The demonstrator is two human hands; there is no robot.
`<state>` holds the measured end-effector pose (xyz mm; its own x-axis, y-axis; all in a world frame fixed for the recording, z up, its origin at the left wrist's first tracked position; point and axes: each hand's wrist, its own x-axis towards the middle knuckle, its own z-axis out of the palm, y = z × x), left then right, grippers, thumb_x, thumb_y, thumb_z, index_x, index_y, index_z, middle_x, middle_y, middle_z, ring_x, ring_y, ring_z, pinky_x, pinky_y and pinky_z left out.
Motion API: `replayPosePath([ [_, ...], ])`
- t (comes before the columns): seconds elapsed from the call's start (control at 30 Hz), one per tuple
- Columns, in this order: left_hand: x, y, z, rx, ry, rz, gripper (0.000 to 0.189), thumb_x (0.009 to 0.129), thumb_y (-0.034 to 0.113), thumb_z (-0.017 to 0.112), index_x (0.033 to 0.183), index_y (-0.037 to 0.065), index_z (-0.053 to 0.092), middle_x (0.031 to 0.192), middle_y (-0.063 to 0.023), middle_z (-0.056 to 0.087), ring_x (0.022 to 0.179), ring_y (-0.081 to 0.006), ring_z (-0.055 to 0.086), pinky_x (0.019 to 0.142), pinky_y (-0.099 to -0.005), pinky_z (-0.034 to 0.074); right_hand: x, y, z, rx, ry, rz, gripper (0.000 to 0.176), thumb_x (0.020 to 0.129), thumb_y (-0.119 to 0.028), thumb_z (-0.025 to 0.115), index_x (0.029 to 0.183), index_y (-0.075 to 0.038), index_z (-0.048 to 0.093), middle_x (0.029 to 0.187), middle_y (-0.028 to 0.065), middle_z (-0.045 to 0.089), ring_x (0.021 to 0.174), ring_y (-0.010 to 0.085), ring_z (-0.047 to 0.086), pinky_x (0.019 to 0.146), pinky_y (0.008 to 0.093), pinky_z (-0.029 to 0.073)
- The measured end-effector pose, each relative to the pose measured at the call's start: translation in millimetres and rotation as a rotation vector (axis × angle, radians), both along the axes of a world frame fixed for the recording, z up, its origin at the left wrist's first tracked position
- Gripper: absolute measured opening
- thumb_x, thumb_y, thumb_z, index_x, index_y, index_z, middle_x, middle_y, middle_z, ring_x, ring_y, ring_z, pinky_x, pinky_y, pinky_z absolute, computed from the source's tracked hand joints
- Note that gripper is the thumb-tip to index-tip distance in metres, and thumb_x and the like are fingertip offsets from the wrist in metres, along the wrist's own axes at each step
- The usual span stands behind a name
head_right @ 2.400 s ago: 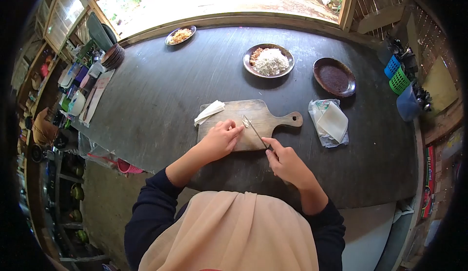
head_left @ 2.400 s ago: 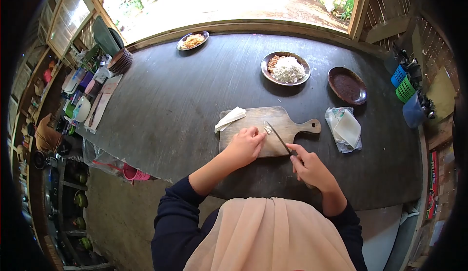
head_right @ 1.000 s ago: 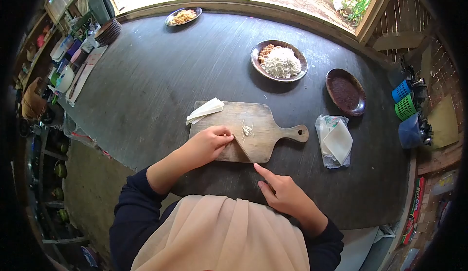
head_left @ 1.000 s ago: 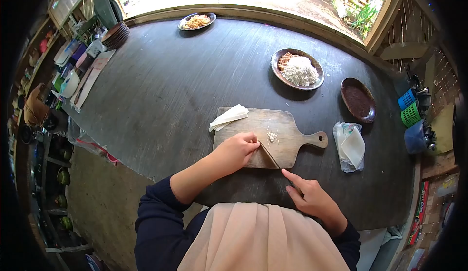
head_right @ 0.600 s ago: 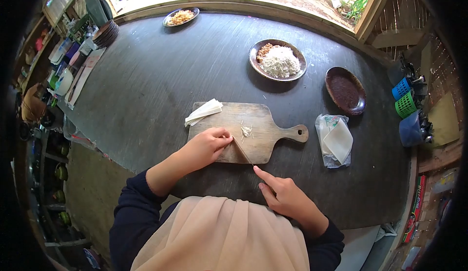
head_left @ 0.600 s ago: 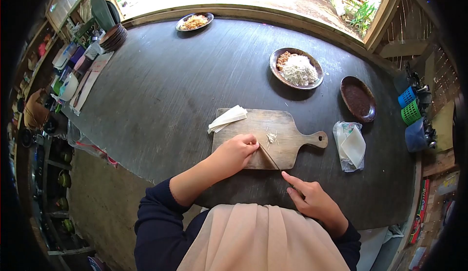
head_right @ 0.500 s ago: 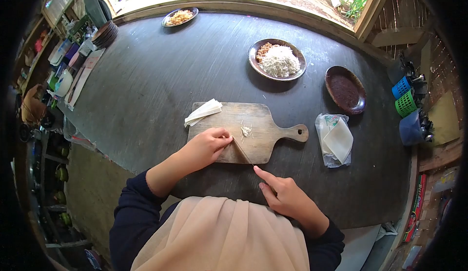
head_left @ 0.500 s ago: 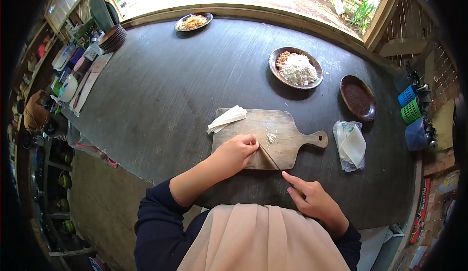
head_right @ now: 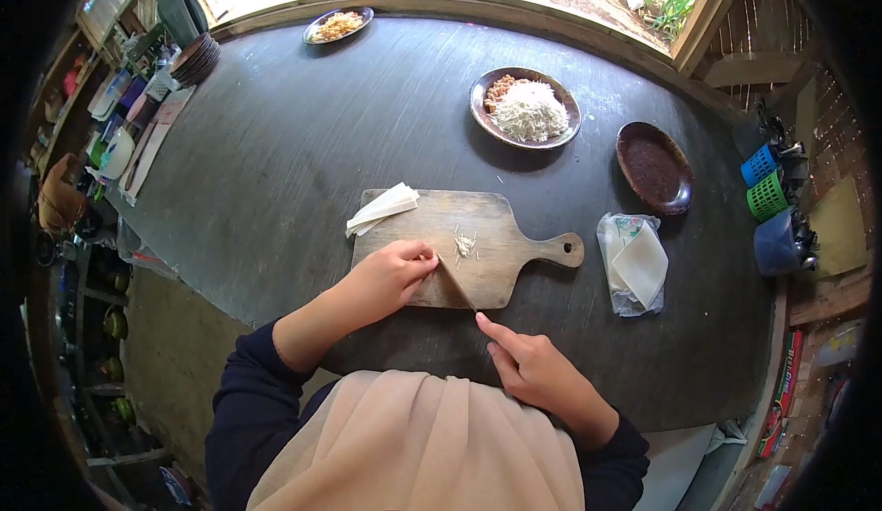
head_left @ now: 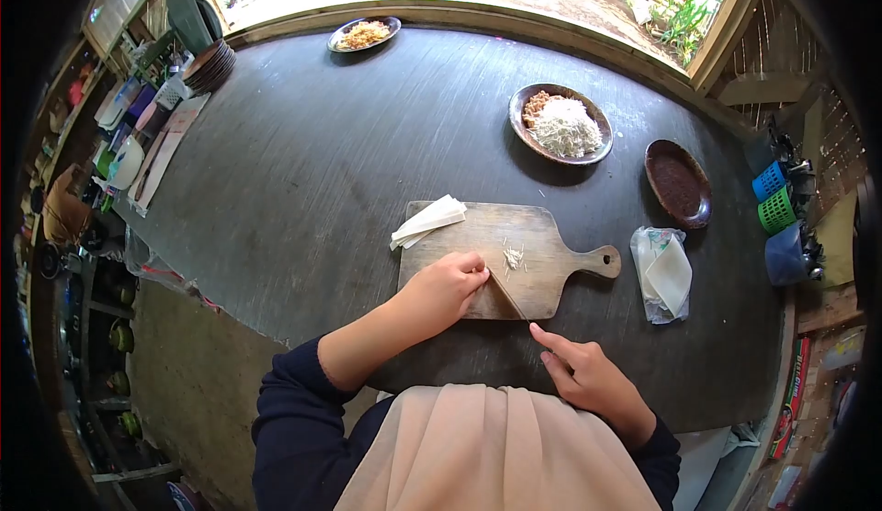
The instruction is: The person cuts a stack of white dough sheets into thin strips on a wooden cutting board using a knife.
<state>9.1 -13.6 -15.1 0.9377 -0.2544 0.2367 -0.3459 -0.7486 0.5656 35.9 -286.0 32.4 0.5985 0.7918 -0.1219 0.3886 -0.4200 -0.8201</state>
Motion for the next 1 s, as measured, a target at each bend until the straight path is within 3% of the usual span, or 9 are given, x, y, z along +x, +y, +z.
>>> replayPosePath([
  [0.07,0.0,-0.2,0.7,0.007,-0.002,-0.005,0.02,0.084,0.002,0.061,0.102,-0.004,0.066,0.103,-0.0121,0.06,0.098,-0.0301,0.06,0.087,-0.0369,0.05,0.2,1.1,-5.8,0.01,-0.01,0.002,0.042,0.092,-0.004,0.057,0.134,-0.002,0.054,0.074,0.0222,0.064,0.061,0.0358,0.064,0.06,0.0394,0.05],
  [0.17,0.0,-0.3,0.9,0.024,-0.008,-0.01,0.02,0.083,0.002,0.06,0.102,-0.004,0.066,0.103,-0.0123,0.059,0.098,-0.0303,0.06,0.088,-0.0371,0.05,0.7,1.2,-11.1,0.08,-0.047,-0.01,0.04,0.093,-0.001,0.057,0.133,-0.002,0.055,0.074,0.0204,0.062,0.055,0.0304,0.058,0.058,0.0338,0.048],
  [0.27,0.5,-0.6,0.3,0.03,-0.026,-0.001,0.018,0.086,0.0,0.061,0.103,-0.003,0.066,0.104,-0.012,0.062,0.094,-0.0303,0.062,0.084,-0.0369,0.051,3.4,-4.4,-9.0,0.09,-0.072,0.023,0.041,0.093,-0.001,0.057,0.133,-0.002,0.054,0.075,0.0204,0.062,0.055,0.031,0.059,0.058,0.0345,0.048],
  [0.33,-0.6,-2.3,2.9,0.031,-0.03,0.017,0.017,0.087,0.001,0.061,0.103,-0.002,0.066,0.103,-0.012,0.062,0.093,-0.0304,0.062,0.084,-0.0371,0.052,3.5,-9.8,0.9,-0.014,-0.014,0.055,0.042,0.093,-0.004,0.056,0.135,-0.001,0.052,0.075,0.0231,0.064,0.062,0.0387,0.063,0.061,0.0412,0.05],
  [0.67,-0.2,-2.6,3.1,0.013,-0.035,0.031,0.014,0.087,0.002,0.062,0.1,-0.002,0.067,0.1,-0.0125,0.062,0.091,-0.0306,0.062,0.082,-0.037,0.052,-0.6,-2.3,2.1,-0.005,0.015,0.017,0.042,0.093,-0.004,0.056,0.135,-0.002,0.051,0.075,0.0229,0.064,0.063,0.0376,0.064,0.061,0.0406,0.05],
  [1.0,0.2,-0.4,1.1,0.012,0.001,0.011,0.018,0.085,0.002,0.061,0.102,-0.002,0.067,0.103,-0.0116,0.061,0.095,-0.0302,0.061,0.085,-0.0371,0.051,-0.7,-1.1,2.1,-0.047,0.091,-0.057,0.043,0.091,-0.003,0.058,0.134,-0.004,0.053,0.066,0.0187,0.06,0.054,0.0295,0.06,0.056,0.0351,0.047],
])
